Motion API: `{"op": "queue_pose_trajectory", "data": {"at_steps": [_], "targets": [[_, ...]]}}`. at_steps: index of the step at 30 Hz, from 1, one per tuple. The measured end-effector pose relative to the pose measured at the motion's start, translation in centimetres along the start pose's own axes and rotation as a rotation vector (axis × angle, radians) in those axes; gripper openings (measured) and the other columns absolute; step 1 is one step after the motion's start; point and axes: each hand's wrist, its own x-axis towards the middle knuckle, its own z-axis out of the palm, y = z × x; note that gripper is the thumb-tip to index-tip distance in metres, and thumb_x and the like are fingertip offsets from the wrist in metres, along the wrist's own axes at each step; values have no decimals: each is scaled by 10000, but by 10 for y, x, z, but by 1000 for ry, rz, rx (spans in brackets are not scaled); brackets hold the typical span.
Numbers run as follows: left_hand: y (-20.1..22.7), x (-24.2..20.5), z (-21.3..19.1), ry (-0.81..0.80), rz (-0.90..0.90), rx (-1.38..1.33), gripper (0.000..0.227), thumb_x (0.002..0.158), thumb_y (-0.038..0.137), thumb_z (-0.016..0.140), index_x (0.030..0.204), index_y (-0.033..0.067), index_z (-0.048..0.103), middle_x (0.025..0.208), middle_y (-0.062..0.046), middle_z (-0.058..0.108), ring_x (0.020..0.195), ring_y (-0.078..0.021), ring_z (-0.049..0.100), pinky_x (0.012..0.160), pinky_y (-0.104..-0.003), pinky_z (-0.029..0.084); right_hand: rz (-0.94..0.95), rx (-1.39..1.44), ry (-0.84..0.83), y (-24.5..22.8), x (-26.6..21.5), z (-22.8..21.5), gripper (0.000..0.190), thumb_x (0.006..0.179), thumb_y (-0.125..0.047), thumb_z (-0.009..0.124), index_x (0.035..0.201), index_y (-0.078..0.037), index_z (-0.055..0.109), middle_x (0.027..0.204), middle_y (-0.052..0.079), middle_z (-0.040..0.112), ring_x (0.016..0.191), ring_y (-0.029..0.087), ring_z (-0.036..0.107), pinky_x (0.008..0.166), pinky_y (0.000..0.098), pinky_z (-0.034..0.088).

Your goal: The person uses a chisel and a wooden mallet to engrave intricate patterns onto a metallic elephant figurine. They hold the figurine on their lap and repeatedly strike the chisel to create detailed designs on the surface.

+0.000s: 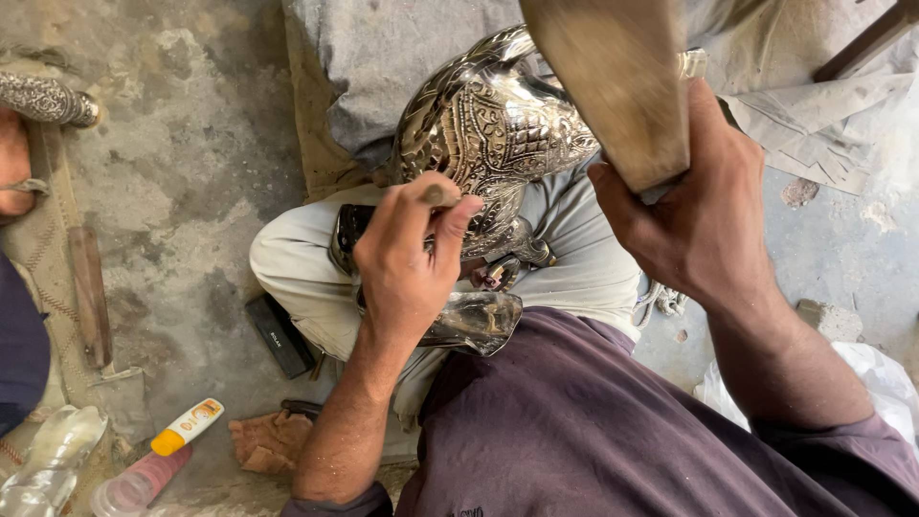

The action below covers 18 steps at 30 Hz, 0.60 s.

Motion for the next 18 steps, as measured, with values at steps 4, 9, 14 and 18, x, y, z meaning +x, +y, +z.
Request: {"op": "queue_pose_trajectory", "data": {"at_steps": [4,9,14,18], "targets": [[2,-4,-5,94,21,-55,151,1054,180,730,1090,53,656,1052,-32,718,898,-143,720,670,-264,598,13,-211,-247,19,1,0,370,946,-183,754,1108,50,517,804,145,607,564,169,555,496,339,503],[-2,-12,2,86,-30,-87,201,1028,184,763,1118,53,639,1048,-38,724,894,-151,739,732,-288,620,-56,-476,-263,21,6,-1,264,1037,-170,664,1104,41,520,803,121,593,558,179,523,459,349,448],[-7,-13,9,120,49,11,243,1019,196,770,1150,58,619,1040,-28,726,898,-174,732,751,-325,598,-103,-706,-369,-10,29,-19,258,1025,-216,621,1074,24,539,741,89,591,474,153,499,413,320,434],[-9,-14,10,123,70,-4,222,1040,192,759,1148,64,613,1039,-34,723,915,-189,739,762,-325,617,-124,-767,-449,-37,40,-36,246,1039,-234,573,1126,-6,543,734,71,599,449,143,495,386,325,444]]}}
